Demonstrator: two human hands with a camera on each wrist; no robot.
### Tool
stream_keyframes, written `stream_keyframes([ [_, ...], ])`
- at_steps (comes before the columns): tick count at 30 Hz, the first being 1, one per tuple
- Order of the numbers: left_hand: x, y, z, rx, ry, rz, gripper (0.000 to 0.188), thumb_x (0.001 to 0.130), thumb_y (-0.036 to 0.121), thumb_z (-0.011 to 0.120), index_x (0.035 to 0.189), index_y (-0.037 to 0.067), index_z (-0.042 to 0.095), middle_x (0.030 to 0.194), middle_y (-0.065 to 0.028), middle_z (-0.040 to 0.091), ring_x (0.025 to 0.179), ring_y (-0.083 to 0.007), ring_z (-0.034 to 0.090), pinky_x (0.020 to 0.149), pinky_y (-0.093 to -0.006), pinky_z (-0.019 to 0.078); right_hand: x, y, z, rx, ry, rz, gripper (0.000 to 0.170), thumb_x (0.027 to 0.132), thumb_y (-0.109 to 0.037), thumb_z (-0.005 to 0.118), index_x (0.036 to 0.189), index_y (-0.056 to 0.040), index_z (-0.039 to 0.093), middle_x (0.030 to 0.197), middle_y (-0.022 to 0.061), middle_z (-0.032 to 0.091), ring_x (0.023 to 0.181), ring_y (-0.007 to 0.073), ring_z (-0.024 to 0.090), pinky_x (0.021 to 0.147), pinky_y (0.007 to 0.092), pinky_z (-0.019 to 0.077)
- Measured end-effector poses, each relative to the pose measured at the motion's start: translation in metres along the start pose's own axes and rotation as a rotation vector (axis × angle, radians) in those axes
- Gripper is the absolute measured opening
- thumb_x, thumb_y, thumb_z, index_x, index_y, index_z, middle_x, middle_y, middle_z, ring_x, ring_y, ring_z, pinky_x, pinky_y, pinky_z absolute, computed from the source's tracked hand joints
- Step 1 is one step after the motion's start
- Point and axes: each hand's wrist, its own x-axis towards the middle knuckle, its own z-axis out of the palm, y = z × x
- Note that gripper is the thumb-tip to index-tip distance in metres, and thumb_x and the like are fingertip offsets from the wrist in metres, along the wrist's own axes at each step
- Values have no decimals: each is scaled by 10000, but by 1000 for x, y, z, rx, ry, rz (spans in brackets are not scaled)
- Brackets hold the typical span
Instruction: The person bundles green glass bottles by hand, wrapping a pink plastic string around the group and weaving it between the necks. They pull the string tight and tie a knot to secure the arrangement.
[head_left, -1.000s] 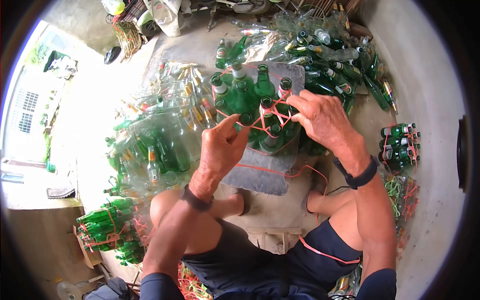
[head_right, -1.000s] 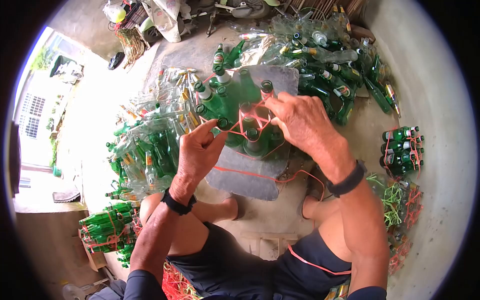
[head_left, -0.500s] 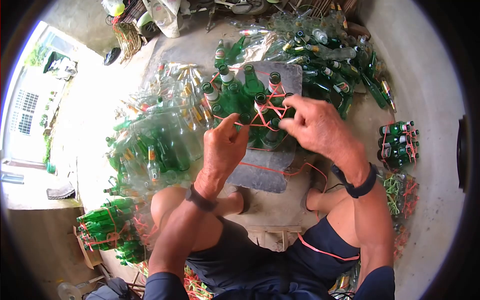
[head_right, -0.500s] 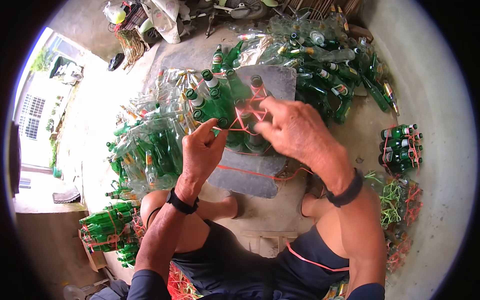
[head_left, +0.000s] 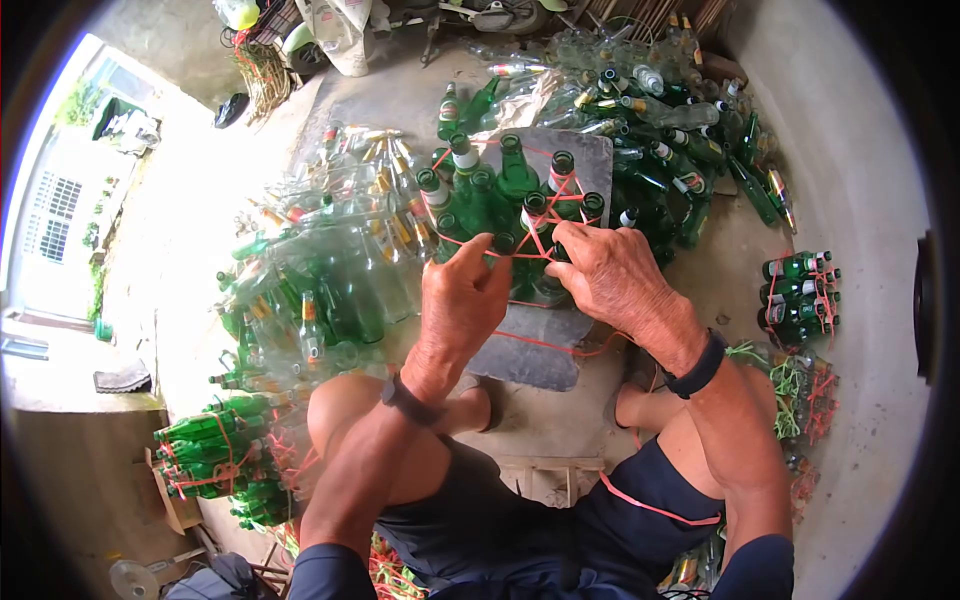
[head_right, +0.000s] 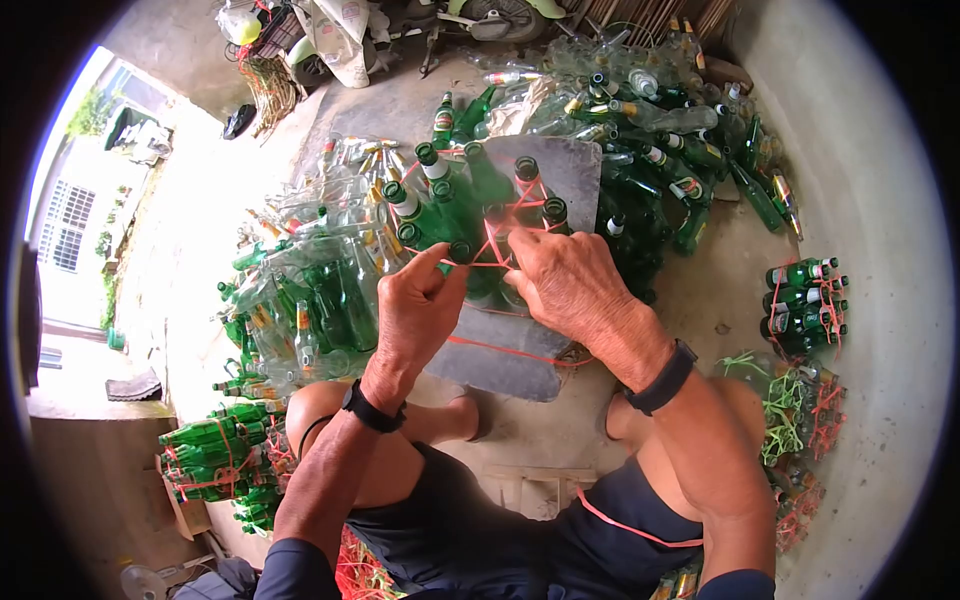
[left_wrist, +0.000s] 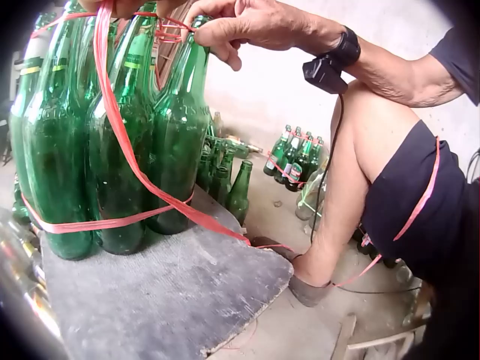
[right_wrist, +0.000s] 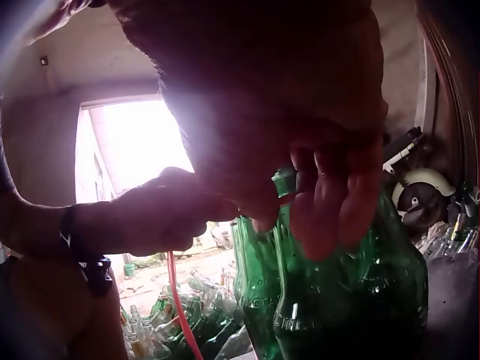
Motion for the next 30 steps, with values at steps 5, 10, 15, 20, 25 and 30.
stream_keyframes([
  [5, -11, 5, 16, -64, 63, 31, 272, 906, 22, 767, 1167, -34, 714, 543, -17, 405, 525, -26, 361, 476, -251, 330, 1, 15, -7, -40, -23, -20, 304, 864, -163, 797, 1028, -54, 565, 879, 142, 704, 821, 389, 724, 675, 500, 564],
  [10, -16, 15, 27, -39, 75, 29, 283, 882, 41, 776, 1137, -43, 688, 569, -137, 573, 443, -205, 562, 465, -349, 435, 4, 28, -12, -86, -17, -40, 289, 855, -139, 798, 1002, -67, 560, 887, 123, 692, 843, 397, 710, 696, 516, 549],
  [15, -12, 20, 25, 26, 65, 69, 259, 874, 47, 774, 1103, -31, 683, 601, -163, 609, 485, -301, 624, 476, -380, 460, 4, 30, -15, -53, 6, -33, 275, 843, -114, 798, 969, -65, 559, 900, 128, 690, 877, 408, 699, 694, 525, 539],
  [20, -5, 27, 12, 172, -33, 76, 230, 918, 109, 764, 1094, -29, 707, 553, -132, 574, 432, -168, 534, 461, -333, 418, 3, 31, -14, -35, 12, -8, 258, 844, -107, 796, 938, -58, 560, 907, 130, 691, 883, 414, 697, 698, 525, 540],
  [25, 0, 28, 3, 250, -71, 140, 146, 931, 129, 748, 998, 0, 733, 578, -148, 608, 461, -237, 605, 484, -352, 464, 0, 30, -8, -44, 22, 24, 272, 838, -120, 801, 1017, -63, 604, 919, 126, 671, 901, 393, 684, 710, 512, 526],
  [30, 7, 39, -5, 291, -132, 143, 84, 931, 116, 736, 913, 35, 741, 608, -163, 634, 522, -298, 665, 514, -373, 503, 1, 30, -13, -56, 54, 18, 257, 852, -226, 814, 946, -74, 630, 954, 135, 688, 938, 373, 714, 757, 516, 562],
])
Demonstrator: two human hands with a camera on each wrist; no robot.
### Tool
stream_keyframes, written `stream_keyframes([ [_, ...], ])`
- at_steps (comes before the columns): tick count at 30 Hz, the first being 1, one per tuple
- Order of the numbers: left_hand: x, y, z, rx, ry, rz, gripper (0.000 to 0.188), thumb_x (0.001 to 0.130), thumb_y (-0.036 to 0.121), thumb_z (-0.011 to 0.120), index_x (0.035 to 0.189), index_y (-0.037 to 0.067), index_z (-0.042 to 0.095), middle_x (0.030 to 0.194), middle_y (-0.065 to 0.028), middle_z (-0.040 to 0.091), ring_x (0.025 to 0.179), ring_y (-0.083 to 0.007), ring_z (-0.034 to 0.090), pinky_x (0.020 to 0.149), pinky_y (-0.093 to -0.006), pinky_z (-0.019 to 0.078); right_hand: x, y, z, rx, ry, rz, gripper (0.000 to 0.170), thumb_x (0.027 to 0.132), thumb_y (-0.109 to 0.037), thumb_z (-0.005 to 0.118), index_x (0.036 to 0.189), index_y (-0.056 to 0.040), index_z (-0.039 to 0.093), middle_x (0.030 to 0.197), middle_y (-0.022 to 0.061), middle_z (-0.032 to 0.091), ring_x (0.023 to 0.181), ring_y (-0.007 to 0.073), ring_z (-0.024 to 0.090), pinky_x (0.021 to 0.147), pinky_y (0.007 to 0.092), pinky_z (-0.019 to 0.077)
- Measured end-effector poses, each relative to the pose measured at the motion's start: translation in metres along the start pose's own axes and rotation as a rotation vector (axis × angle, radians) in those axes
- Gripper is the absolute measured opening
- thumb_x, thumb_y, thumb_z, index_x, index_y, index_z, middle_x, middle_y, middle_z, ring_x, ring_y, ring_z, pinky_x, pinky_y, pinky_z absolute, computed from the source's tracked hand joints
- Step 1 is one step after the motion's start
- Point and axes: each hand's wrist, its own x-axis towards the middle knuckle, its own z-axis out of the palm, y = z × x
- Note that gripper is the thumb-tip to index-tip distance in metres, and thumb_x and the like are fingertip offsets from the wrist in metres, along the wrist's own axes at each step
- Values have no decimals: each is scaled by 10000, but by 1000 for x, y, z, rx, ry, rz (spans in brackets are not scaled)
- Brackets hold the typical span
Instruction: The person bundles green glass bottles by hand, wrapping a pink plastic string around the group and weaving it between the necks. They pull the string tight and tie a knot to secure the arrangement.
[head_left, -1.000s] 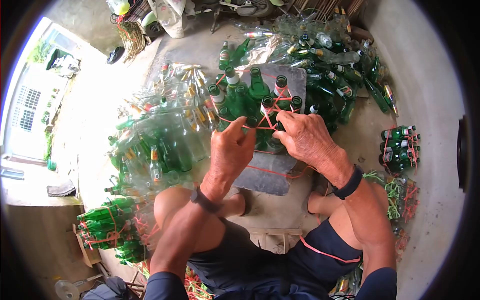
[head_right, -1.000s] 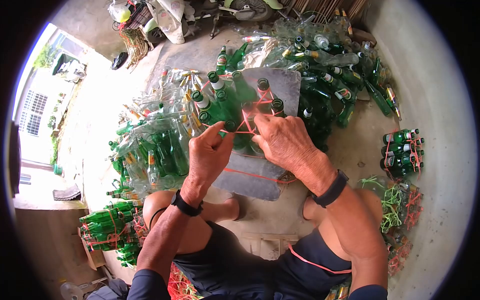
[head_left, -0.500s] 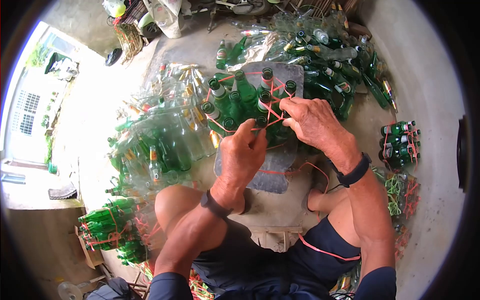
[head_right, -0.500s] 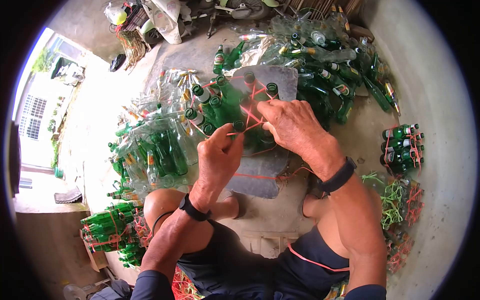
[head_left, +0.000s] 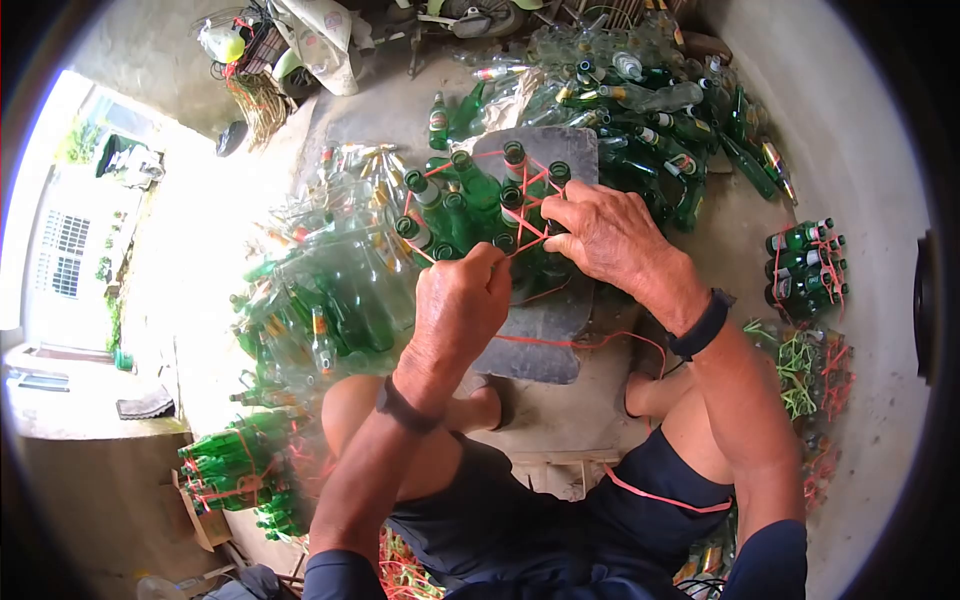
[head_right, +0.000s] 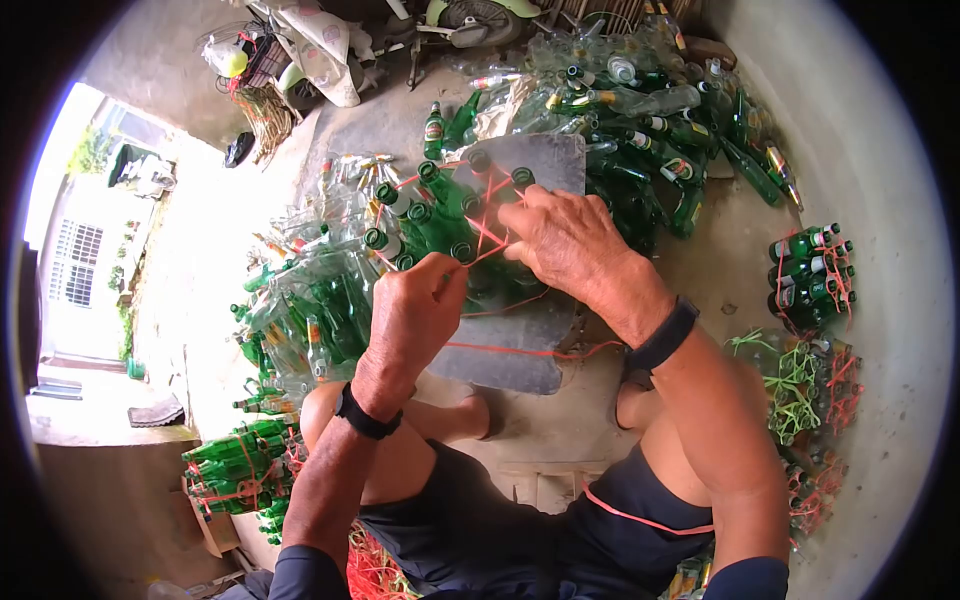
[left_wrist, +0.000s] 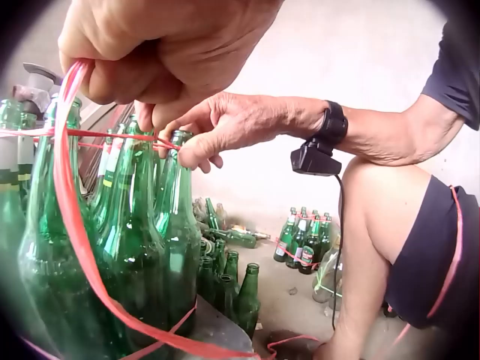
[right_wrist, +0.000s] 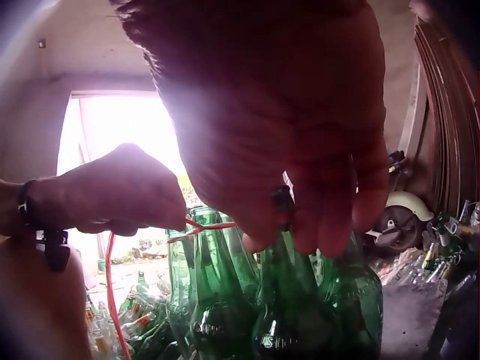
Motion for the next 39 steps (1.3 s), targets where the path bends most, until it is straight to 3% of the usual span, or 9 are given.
stream_keyframes([
  [7, 23, -5, -12, 105, -116, 180, 68, 904, 103, 718, 870, 44, 714, 648, -185, 644, 592, -391, 667, 545, -439, 524, 4, 3, 13, 34, 43, -21, 239, 915, -320, 736, 941, -96, 655, 886, 110, 617, 845, 356, 664, 724, 491, 539],
  [16, 63, -3, -16, 149, -204, 326, 116, 882, 109, 675, 791, 37, 674, 667, -191, 641, 630, -412, 663, 585, -471, 533, 3, 1, 15, 64, 59, -5, 212, 902, -244, 757, 914, -84, 617, 865, 103, 609, 833, 351, 662, 712, 490, 534],
  [19, 75, -9, -15, 101, -222, 282, 118, 875, 114, 681, 803, 21, 689, 659, -193, 632, 617, -372, 676, 591, -446, 534, 2, 0, 14, 63, 47, 1, 187, 887, -196, 771, 955, -85, 637, 878, 104, 617, 841, 349, 664, 714, 489, 531],
  [24, 97, -25, -15, 105, -410, 129, 125, 861, 105, 703, 904, 6, 765, 690, -152, 680, 656, -175, 703, 623, -367, 542, 4, -5, 10, 137, 65, 20, 178, 913, -197, 750, 1062, -119, 691, 959, 143, 653, 885, 383, 691, 751, 504, 556],
  [25, 99, -29, -14, 105, -411, 127, 125, 861, 105, 703, 904, 6, 765, 690, -152, 680, 656, -175, 703, 623, -367, 542, 4, -4, 10, 145, 38, 33, 201, 943, -222, 729, 1132, -155, 718, 1027, 178, 681, 918, 416, 714, 779, 521, 581],
  [28, 102, -42, -8, -7, -469, 47, 147, 864, 83, 700, 953, 19, 797, 770, -127, 747, 706, -150, 719, 665, -350, 564, 3, -1, 11, 136, 17, 15, 200, 928, -221, 741, 1111, -144, 715, 1032, 175, 678, 921, 416, 715, 791, 513, 581],
  [34, 96, -51, -2, 39, -495, 45, 160, 857, 76, 693, 959, 43, 812, 823, -147, 767, 745, -227, 753, 704, -367, 581, 4, -1, 9, 74, -48, 39, 207, 910, -242, 758, 1079, -133, 708, 1007, 170, 677, 916, 416, 711, 807, 506, 581],
  [36, 96, -52, 0, 170, -462, 118, 171, 849, 95, 673, 943, 82, 816, 806, -173, 743, 755, -328, 748, 713, -416, 588, 4, -2, 10, 89, -39, 36, 208, 912, -243, 757, 1082, -134, 709, 1006, 173, 677, 917, 416, 711, 806, 504, 582],
  [39, 85, -43, -2, 311, -410, 67, 165, 835, 125, 658, 896, 120, 811, 805, -191, 720, 788, -397, 725, 725, -475, 586, 4, -1, 15, 100, 0, 28, 195, 910, -243, 757, 1027, -108, 679, 963, 145, 650, 898, 391, 688, 781, 495, 560],
])
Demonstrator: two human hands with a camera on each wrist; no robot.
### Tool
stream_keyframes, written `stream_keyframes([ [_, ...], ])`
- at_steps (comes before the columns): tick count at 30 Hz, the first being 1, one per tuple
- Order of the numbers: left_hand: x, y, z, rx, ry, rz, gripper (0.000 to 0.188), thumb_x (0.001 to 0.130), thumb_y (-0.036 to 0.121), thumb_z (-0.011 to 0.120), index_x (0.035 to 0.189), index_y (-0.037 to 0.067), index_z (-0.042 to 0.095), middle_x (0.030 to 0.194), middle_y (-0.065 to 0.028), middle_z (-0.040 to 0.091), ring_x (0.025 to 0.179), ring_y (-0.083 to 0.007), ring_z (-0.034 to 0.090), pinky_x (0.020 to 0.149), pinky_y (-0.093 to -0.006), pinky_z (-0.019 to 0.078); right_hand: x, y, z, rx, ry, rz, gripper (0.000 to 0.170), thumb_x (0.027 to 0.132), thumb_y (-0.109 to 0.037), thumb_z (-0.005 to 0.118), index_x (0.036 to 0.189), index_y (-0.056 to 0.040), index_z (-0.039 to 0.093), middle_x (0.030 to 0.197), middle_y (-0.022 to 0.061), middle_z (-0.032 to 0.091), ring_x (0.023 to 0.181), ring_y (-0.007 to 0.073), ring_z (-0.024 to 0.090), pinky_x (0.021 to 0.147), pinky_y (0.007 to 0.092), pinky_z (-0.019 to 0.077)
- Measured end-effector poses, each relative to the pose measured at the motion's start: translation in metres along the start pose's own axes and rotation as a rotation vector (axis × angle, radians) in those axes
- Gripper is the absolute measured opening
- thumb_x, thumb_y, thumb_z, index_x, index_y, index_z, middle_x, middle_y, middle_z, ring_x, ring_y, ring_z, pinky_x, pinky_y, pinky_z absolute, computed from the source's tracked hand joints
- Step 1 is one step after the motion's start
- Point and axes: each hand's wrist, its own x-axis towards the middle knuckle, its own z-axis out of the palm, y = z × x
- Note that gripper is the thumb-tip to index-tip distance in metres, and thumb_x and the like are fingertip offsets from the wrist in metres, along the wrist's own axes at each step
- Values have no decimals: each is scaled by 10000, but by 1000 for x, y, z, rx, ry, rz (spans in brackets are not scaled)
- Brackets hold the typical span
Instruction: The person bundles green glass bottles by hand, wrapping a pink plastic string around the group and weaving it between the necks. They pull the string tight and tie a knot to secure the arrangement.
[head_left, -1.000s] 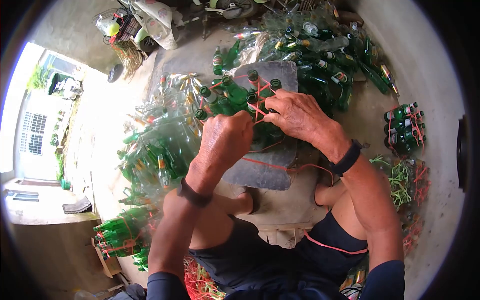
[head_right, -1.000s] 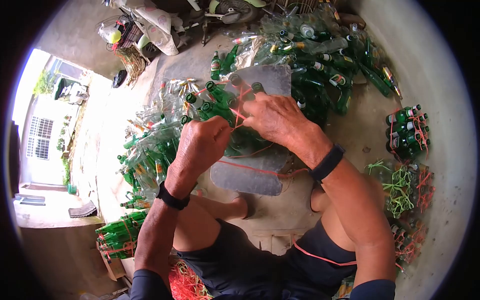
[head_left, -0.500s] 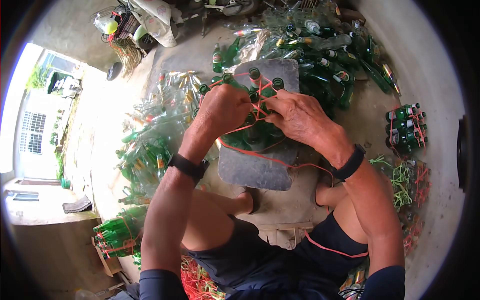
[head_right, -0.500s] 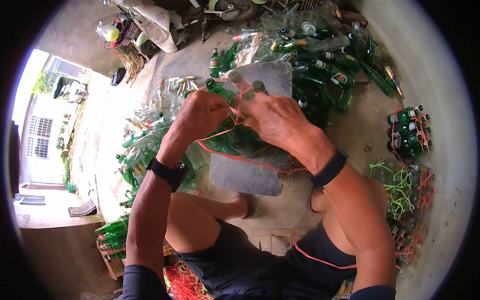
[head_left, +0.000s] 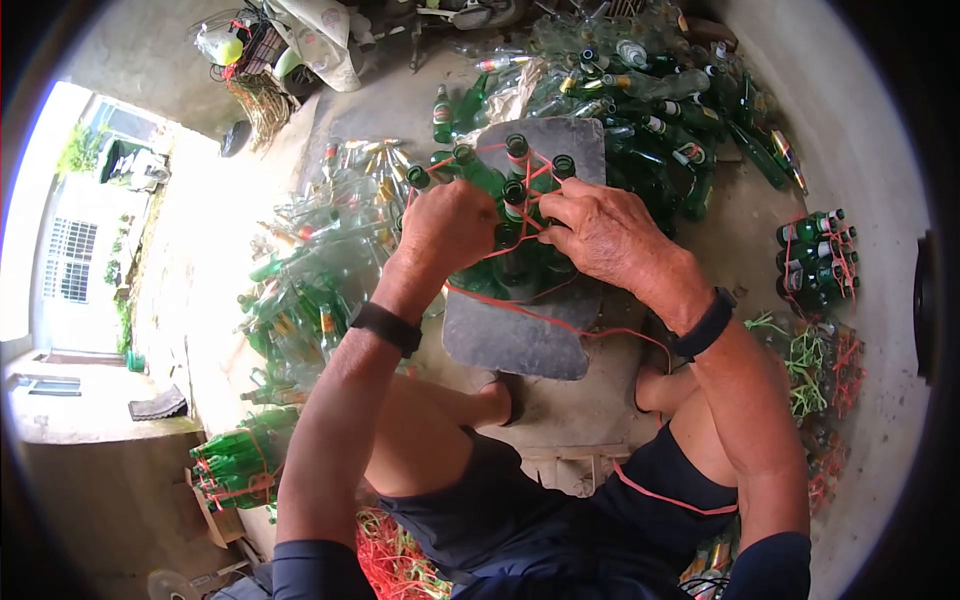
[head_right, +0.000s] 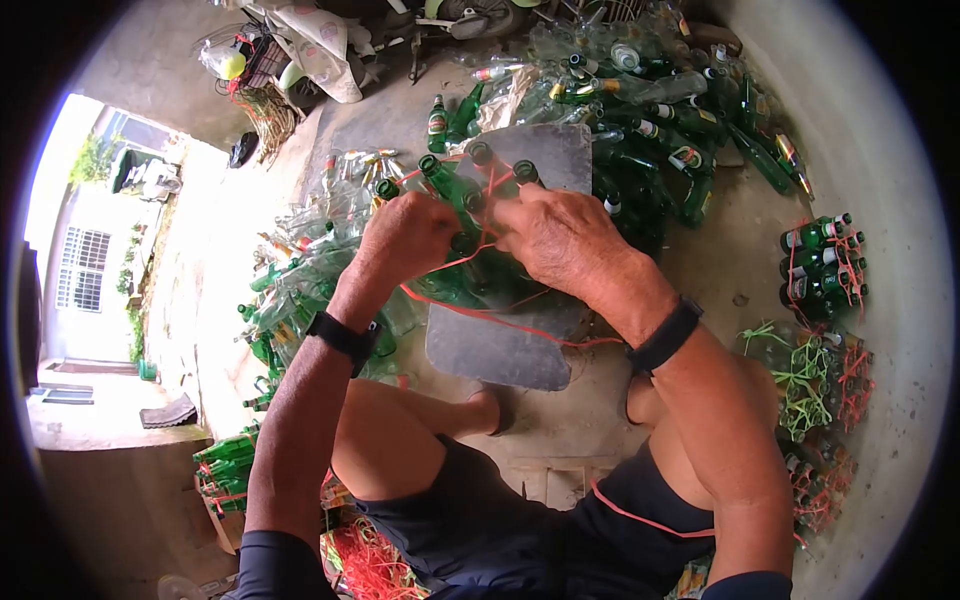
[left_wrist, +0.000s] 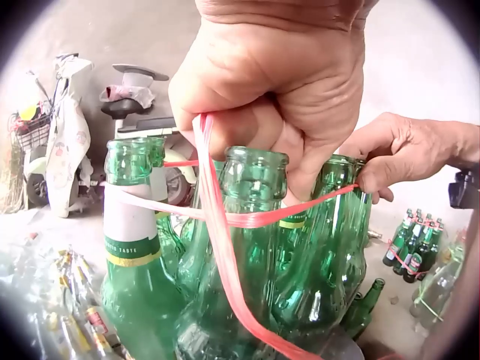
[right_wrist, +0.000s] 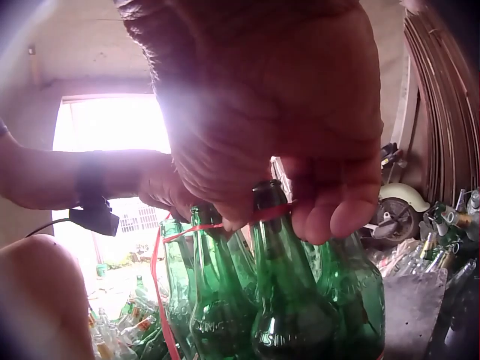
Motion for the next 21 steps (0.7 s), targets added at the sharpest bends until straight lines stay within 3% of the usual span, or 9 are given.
stream_keyframes([
  [1, -4, 5, -1, 1, 0, 1, 165, 835, 125, 658, 896, 120, 811, 805, -191, 720, 788, -397, 725, 725, -475, 586, -1, 0, 1, -3, 26, -11, 204, 907, -242, 759, 968, -81, 649, 922, 113, 624, 879, 367, 665, 757, 489, 538],
  [6, -22, 30, -6, 125, 32, -167, 124, 786, 155, 684, 843, 118, 788, 833, -180, 743, 815, -419, 735, 735, -537, 571, 0, 0, 0, 0, 2, 10, 214, 916, -256, 754, 960, -83, 637, 926, 116, 626, 881, 372, 665, 761, 494, 540],
  [14, -46, 36, 10, 176, 184, -166, 152, 868, 175, 633, 772, 73, 694, 745, -206, 689, 741, -451, 695, 684, -553, 560, -1, 6, 5, -16, 23, -13, 233, 916, -271, 755, 946, -79, 625, 912, 115, 626, 867, 374, 665, 749, 494, 541],
  [17, -58, 32, 17, 141, 256, -154, 173, 903, 179, 622, 792, 80, 711, 725, -201, 681, 719, -448, 691, 665, -552, 553, 0, 6, 5, -7, 39, -40, 234, 915, -273, 756, 940, -82, 624, 911, 111, 625, 856, 376, 662, 740, 495, 537],
  [21, -74, 39, 31, -152, 423, -200, 147, 919, 139, 650, 855, 74, 765, 755, -221, 695, 696, -411, 700, 621, -479, 549, -1, 5, 3, -2, 32, -17, 231, 914, -266, 760, 960, -87, 620, 910, 109, 619, 857, 376, 658, 735, 494, 529],
])
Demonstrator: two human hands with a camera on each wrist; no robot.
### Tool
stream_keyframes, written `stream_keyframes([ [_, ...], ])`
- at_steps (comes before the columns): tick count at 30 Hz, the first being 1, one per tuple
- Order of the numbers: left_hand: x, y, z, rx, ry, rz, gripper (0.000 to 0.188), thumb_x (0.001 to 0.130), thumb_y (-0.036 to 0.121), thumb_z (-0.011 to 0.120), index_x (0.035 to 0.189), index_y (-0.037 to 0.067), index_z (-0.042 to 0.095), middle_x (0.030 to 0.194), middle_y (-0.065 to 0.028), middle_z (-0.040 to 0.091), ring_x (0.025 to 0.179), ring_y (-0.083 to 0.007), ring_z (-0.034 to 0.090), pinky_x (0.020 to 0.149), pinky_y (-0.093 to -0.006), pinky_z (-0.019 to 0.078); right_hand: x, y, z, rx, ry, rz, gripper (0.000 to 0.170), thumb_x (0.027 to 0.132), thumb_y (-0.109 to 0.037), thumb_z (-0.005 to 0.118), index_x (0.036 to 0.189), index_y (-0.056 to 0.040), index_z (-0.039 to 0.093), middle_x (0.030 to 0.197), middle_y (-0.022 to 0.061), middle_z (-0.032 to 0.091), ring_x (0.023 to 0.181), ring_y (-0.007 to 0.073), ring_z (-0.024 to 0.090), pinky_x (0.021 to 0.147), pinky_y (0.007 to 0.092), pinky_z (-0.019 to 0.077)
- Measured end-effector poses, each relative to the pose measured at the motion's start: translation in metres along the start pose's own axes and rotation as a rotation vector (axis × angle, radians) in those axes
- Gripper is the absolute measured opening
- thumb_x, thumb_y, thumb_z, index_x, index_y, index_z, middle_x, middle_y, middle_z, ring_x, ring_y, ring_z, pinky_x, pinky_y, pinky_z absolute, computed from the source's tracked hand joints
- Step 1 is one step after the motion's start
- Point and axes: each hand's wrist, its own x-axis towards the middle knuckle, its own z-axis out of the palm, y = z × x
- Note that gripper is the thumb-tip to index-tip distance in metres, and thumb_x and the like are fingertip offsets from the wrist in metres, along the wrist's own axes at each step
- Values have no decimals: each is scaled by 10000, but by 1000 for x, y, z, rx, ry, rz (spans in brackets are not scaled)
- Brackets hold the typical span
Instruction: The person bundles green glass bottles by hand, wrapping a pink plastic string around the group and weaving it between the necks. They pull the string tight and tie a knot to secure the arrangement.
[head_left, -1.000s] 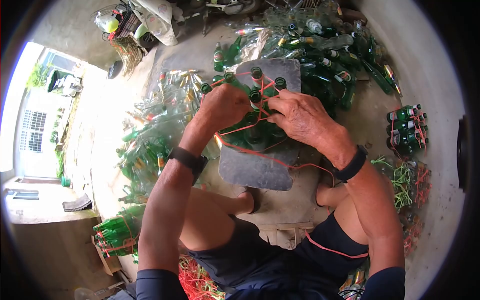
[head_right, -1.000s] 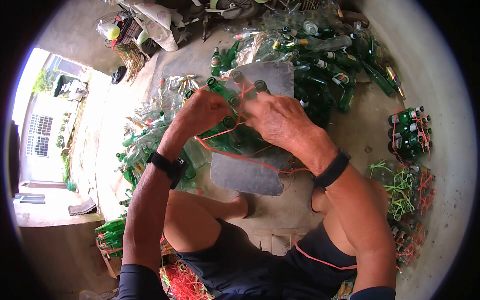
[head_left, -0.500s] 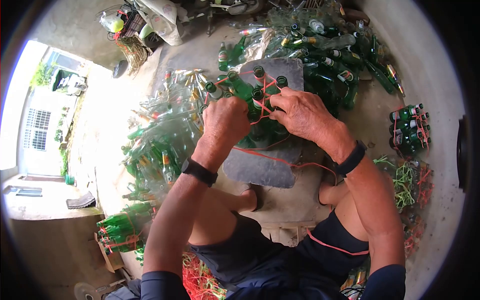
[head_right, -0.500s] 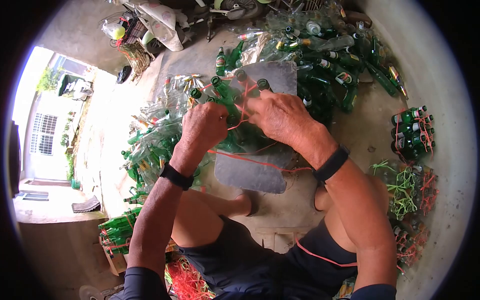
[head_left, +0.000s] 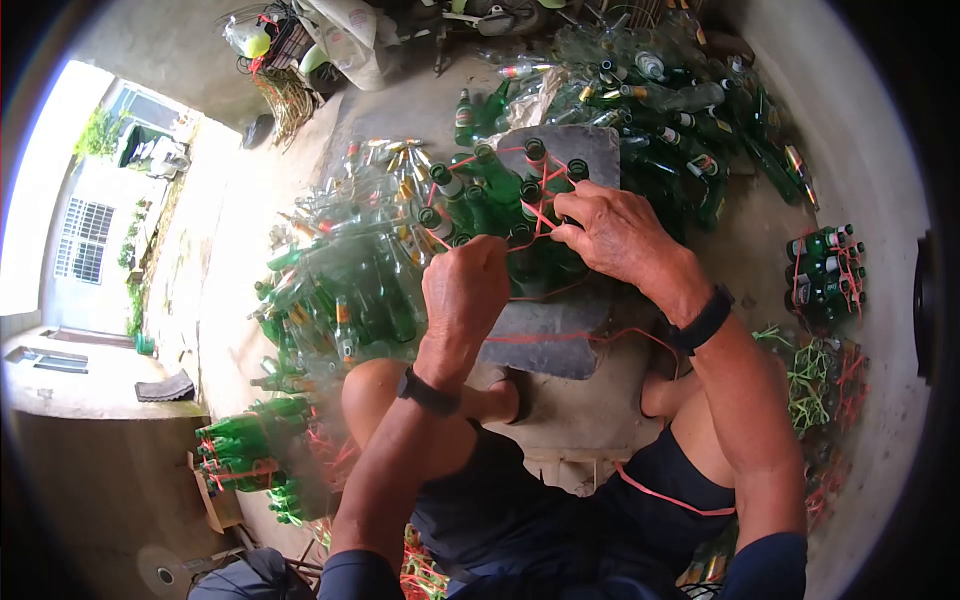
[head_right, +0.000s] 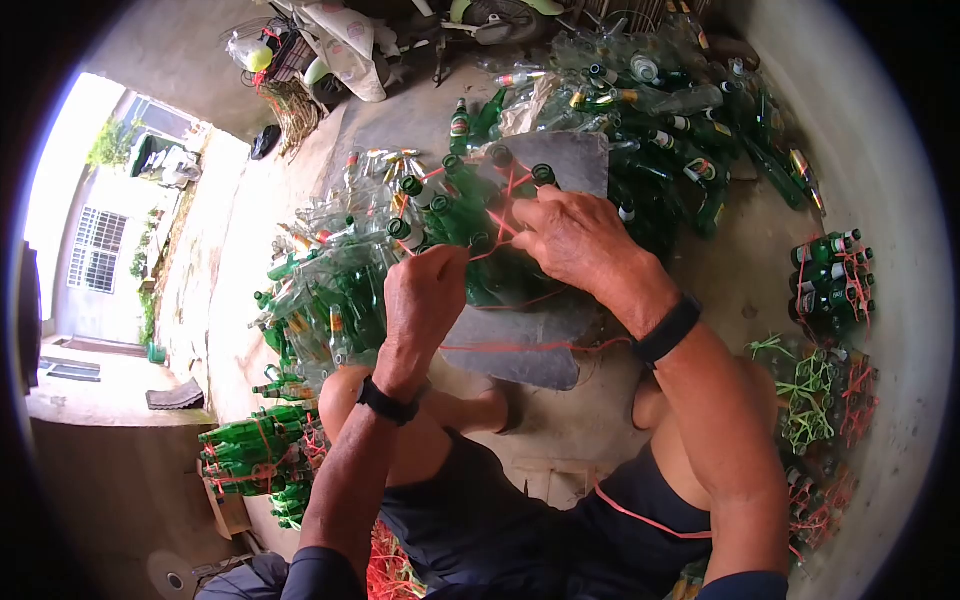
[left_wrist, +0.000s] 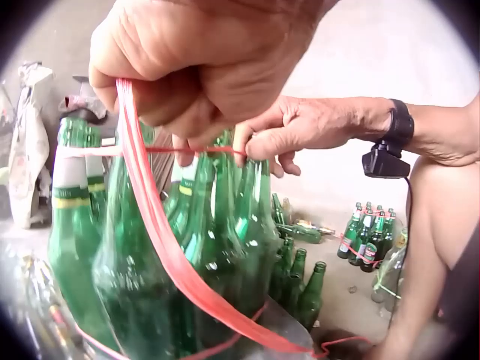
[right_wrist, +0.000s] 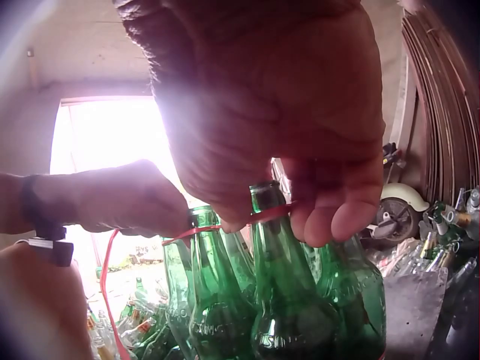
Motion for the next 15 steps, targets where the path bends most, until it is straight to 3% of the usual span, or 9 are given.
stream_keyframes([
  [2, -13, 0, 5, -138, 71, -80, 138, 912, 124, 667, 847, 54, 767, 761, -230, 706, 678, -386, 716, 608, -450, 552, -1, -1, 1, 10, -15, -3, 231, 915, -262, 761, 970, -88, 618, 911, 110, 617, 862, 377, 657, 737, 493, 527],
  [4, -24, -2, 9, -352, 178, -195, 137, 953, 124, 711, 949, 15, 794, 742, -160, 740, 611, -259, 706, 589, -368, 521, 0, -2, -1, 9, -17, 28, 233, 918, -259, 760, 980, -85, 617, 913, 114, 614, 877, 379, 655, 749, 492, 524],
  [5, -29, -2, 12, -355, 185, -203, 137, 953, 124, 711, 949, 15, 794, 742, -160, 740, 611, -259, 706, 589, -368, 521, 0, -3, -3, 7, -23, 19, 233, 918, -259, 760, 980, -85, 617, 913, 114, 614, 877, 379, 655, 749, 492, 524],
  [7, -38, 2, 20, -782, 188, -359, 175, 1006, 113, 725, 1035, -49, 785, 738, 57, 634, 686, -3, 483, 560, -216, 376, 0, -5, -4, 3, -34, 34, 220, 925, -253, 755, 993, -85, 630, 927, 118, 622, 889, 382, 654, 758, 493, 522],
  [9, -41, 4, 26, -891, 238, -391, 191, 1013, 126, 726, 1035, -53, 788, 783, 85, 621, 679, -5, 478, 558, -210, 344, 1, -7, -6, -16, -44, 31, 219, 924, -264, 757, 983, -87, 644, 944, 114, 642, 902, 382, 674, 765, 502, 540],
  [11, -43, 2, 29, -961, 156, -574, 194, 1001, 132, 743, 1055, -48, 792, 773, 81, 622, 685, -8, 478, 569, -210, 353, 3, -10, -9, -38, -56, 28, 219, 922, -276, 759, 972, -89, 657, 961, 111, 663, 915, 381, 694, 773, 511, 558],
  [15, -40, -5, 43, -982, 194, -529, 240, 1000, 173, 738, 1044, -58, 787, 732, 44, 639, 657, -25, 495, 550, -244, 391, 4, -15, -16, -76, -91, 65, 218, 920, -281, 765, 984, -92, 677, 950, 107, 654, 910, 369, 690, 761, 502, 556],
])
